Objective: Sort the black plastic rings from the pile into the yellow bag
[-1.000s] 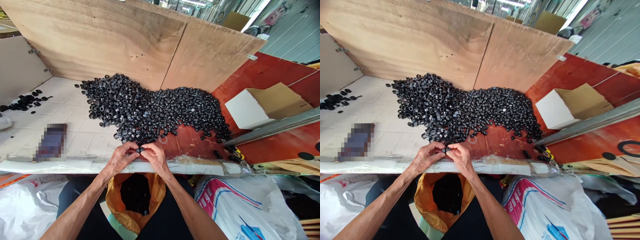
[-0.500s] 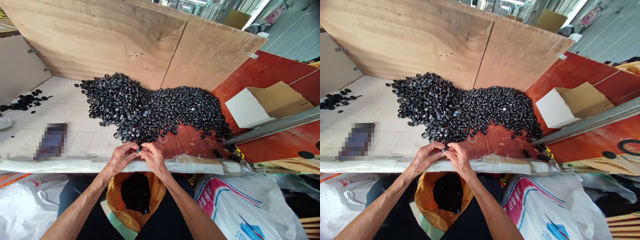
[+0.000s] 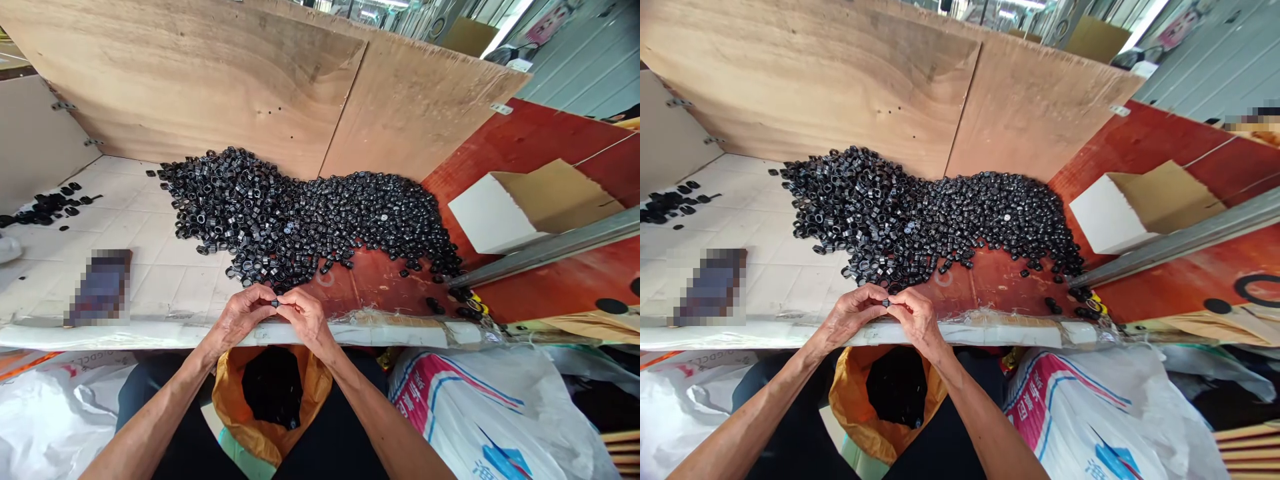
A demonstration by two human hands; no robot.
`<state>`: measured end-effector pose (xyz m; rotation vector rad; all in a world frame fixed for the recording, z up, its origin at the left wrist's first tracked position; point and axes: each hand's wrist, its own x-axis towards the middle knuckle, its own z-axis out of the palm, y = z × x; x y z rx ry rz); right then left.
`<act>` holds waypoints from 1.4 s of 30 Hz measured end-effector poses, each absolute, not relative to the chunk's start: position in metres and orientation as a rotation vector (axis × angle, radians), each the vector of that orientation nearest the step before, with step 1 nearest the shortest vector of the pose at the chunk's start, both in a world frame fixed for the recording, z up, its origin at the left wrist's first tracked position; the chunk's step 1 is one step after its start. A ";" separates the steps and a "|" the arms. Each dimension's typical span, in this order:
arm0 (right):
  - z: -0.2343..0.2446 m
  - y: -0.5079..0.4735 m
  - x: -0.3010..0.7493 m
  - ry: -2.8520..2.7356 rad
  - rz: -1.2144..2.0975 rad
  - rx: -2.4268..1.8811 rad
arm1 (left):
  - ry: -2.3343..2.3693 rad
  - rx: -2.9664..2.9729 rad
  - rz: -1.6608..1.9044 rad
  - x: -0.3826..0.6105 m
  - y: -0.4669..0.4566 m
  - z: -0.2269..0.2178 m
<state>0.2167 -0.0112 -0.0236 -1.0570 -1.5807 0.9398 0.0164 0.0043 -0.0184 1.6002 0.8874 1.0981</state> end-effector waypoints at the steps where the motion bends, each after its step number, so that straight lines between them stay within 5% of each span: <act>1: -0.023 -0.011 0.217 -1.587 0.928 -1.034 | 0.891 1.577 1.096 0.017 0.004 -0.018; 9: -0.023 -0.012 0.215 -1.447 1.082 -1.183 | 0.944 1.600 1.077 0.016 0.003 -0.018; 18: -0.025 -0.013 0.204 -1.678 0.646 -1.264 | 0.905 1.630 1.078 0.017 -0.001 -0.017; 25: -0.019 -0.023 0.215 -1.667 0.853 -1.170 | 0.940 1.490 1.134 0.019 0.000 -0.021; 42: -0.011 -0.024 0.210 -1.702 0.647 -1.175 | 0.944 1.521 1.158 0.017 0.000 -0.024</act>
